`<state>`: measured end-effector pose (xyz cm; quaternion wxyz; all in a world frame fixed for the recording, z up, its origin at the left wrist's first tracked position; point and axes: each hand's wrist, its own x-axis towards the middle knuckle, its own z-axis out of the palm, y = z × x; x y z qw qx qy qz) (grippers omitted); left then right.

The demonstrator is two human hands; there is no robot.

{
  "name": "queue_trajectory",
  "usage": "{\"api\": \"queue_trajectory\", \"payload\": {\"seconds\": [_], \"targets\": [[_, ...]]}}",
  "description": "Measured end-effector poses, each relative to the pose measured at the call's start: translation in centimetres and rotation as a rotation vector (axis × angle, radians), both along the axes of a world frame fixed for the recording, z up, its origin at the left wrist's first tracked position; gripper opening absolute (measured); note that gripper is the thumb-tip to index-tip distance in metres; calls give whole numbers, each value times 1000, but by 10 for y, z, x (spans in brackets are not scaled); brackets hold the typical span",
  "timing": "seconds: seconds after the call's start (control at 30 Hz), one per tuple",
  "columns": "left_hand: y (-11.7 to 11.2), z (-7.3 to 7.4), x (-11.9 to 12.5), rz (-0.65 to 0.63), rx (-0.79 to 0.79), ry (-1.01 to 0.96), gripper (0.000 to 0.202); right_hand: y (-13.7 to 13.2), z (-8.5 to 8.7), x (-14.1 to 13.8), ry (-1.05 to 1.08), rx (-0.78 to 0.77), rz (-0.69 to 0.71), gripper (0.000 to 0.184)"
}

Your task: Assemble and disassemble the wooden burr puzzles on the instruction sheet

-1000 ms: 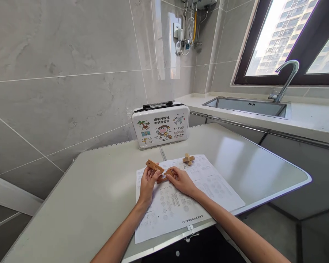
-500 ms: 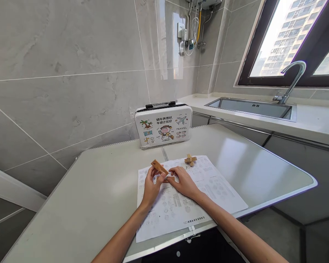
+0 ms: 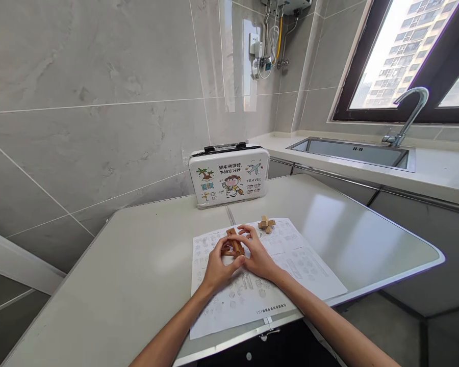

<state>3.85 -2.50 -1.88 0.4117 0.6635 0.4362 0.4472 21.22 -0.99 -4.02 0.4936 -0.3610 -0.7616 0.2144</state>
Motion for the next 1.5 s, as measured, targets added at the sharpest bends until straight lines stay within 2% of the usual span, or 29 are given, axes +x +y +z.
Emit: {"api": "queue_trajectory", "payload": {"seconds": [0.2, 0.33, 0.43, 0.5, 0.57, 0.63, 0.7, 0.9, 1.07, 1.2, 1.37, 1.5], "targets": [[1, -3, -3, -59, -7, -124, 72, 2, -2, 0, -9, 7, -74, 50], [0, -4, -2, -47, -23, -76, 79, 3, -4, -2, 24, 38, -131, 32], [-2, -3, 1, -57, -15, -24, 84, 2, -5, -2, 69, 38, -108, 20], [-3, -2, 3, -82, 2, 10, 81, 2, -4, -2, 74, 33, -95, 15], [-3, -2, 4, -101, 12, 33, 68, 2, -4, -1, 62, 25, -100, 12], [-3, -1, 4, -98, 6, 40, 54, 2, -4, 0, 52, 13, -99, 12], [-3, -1, 4, -79, -6, 54, 49, 2, -5, 1, 47, -4, -97, 13], [-2, -1, 4, -69, 11, 112, 61, 2, -4, 0, 162, -112, -88, 15], [0, -2, 2, -69, 61, 148, 59, 2, 1, 0, 236, -195, -67, 20], [0, -3, 3, -41, 113, 201, 50, 2, 1, 1, 231, -179, -57, 22], [-2, -2, 4, 55, 179, 348, 33, -1, 2, 0, 227, -159, -31, 24], [0, -2, 2, 46, 237, 446, 34, -3, 3, -1, 180, -112, -37, 24]]}}
